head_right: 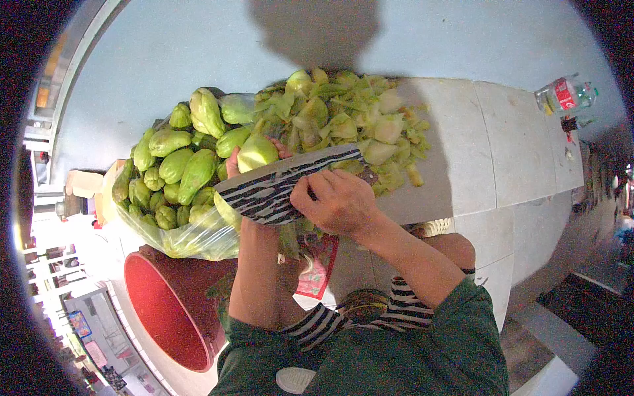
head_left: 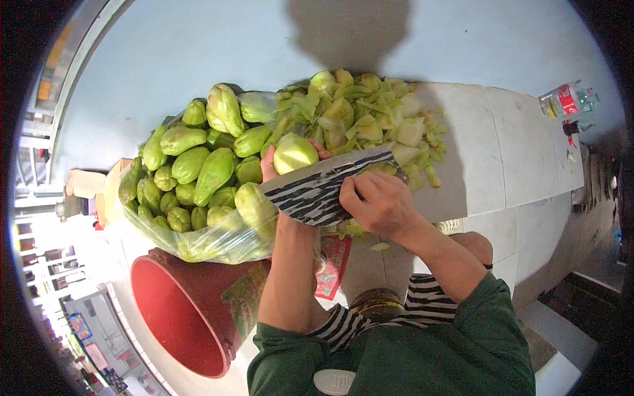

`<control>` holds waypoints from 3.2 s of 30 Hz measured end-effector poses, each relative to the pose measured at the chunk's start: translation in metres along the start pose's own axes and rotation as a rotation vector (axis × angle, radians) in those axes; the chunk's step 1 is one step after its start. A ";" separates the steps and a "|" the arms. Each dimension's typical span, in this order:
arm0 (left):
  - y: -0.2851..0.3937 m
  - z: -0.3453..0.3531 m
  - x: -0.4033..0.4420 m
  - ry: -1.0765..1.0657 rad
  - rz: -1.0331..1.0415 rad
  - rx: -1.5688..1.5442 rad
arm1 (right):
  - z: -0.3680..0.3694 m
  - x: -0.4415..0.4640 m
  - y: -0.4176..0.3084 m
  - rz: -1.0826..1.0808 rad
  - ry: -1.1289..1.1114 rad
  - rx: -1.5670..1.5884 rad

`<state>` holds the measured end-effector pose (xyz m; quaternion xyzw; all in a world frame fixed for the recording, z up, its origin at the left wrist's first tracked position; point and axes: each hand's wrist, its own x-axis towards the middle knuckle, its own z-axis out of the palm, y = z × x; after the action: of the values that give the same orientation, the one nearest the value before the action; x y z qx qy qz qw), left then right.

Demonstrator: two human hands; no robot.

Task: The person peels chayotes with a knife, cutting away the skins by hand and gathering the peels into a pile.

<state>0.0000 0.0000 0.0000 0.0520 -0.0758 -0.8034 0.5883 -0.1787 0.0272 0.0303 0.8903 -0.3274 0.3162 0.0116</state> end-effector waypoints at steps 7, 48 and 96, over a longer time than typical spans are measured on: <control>-0.008 0.008 0.000 0.436 0.239 0.166 | 0.001 -0.007 0.008 0.089 -0.044 -0.069; -0.001 0.051 0.001 0.377 0.166 0.449 | -0.009 0.002 0.026 0.384 -0.126 0.106; -0.017 0.014 0.006 0.424 0.277 0.142 | 0.001 -0.004 0.009 0.041 0.022 -0.047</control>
<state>-0.0196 0.0003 0.0107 0.2497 -0.0135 -0.6791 0.6901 -0.1861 0.0219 0.0252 0.8794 -0.3525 0.3186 0.0297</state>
